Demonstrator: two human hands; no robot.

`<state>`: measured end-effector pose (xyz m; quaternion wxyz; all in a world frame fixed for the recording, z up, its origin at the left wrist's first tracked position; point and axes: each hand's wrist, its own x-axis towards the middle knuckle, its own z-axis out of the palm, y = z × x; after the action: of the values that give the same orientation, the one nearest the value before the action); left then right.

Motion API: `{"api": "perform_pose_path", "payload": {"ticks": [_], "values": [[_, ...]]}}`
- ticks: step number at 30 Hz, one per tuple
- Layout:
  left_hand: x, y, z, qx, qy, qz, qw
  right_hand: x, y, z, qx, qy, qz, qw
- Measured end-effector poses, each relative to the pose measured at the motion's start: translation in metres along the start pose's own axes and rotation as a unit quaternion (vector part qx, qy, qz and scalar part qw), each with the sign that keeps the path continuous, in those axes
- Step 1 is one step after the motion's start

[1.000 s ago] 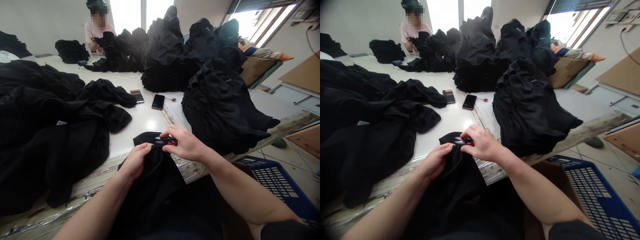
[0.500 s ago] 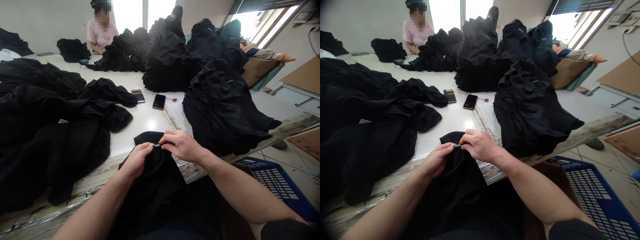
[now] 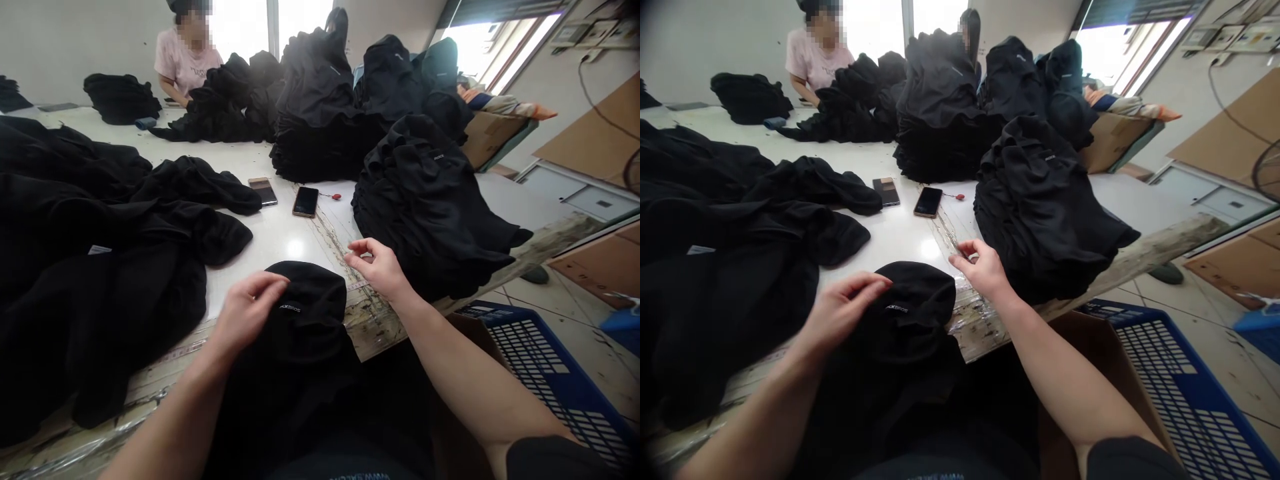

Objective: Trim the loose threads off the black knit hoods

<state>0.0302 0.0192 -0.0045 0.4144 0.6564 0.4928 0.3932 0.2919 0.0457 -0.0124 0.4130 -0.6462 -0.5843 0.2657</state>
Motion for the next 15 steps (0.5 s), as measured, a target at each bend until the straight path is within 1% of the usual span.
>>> {"api": "perform_pose_path", "payload": {"ticks": [1, 2, 3, 4, 6, 8, 10, 11, 12, 13, 14, 15], "values": [[0.004, -0.003, -0.009, 0.015, 0.065, -0.026, 0.997, 0.0, 0.005, 0.0, -0.019, -0.003, 0.008, 1.0], [0.008, -0.007, -0.018, 0.037, 0.115, -0.051, 0.991, 0.0, 0.01, 0.0, -0.033, -0.009, 0.016, 0.999], [0.011, -0.01, -0.025, 0.07, 0.148, -0.074, 0.984, 0.0, 0.014, 0.002, -0.042, -0.019, 0.022, 0.999], [0.012, -0.014, -0.032, 0.111, 0.161, -0.095, 0.976, -0.001, 0.017, 0.004, -0.047, -0.034, 0.028, 0.998], [0.012, -0.022, -0.037, 0.203, 0.142, -0.123, 0.961, -0.002, 0.021, 0.01, -0.053, -0.072, 0.035, 0.995], [0.007, -0.031, -0.035, 0.266, 0.089, -0.135, 0.95, -0.004, 0.022, 0.017, -0.048, -0.113, 0.032, 0.992], [0.002, -0.036, -0.03, 0.277, 0.009, -0.133, 0.952, -0.006, 0.017, 0.022, -0.032, -0.135, 0.016, 0.99], [0.0, -0.035, -0.029, 0.26, -0.034, -0.125, 0.957, -0.007, 0.012, 0.022, -0.021, -0.136, 0.003, 0.99], [-0.001, -0.031, -0.03, 0.232, -0.057, -0.111, 0.965, -0.007, 0.005, 0.021, -0.009, -0.13, -0.009, 0.991], [-0.002, -0.023, -0.034, 0.202, -0.044, -0.087, 0.975, -0.008, -0.003, 0.018, 0.01, -0.112, -0.023, 0.993], [-0.002, -0.012, -0.039, 0.173, -0.002, -0.058, 0.983, -0.008, -0.012, 0.013, 0.043, -0.08, -0.036, 0.995], [-0.002, 0.001, -0.046, 0.154, 0.075, -0.022, 0.985, -0.008, -0.021, 0.008, 0.086, -0.041, -0.052, 0.994]]}}
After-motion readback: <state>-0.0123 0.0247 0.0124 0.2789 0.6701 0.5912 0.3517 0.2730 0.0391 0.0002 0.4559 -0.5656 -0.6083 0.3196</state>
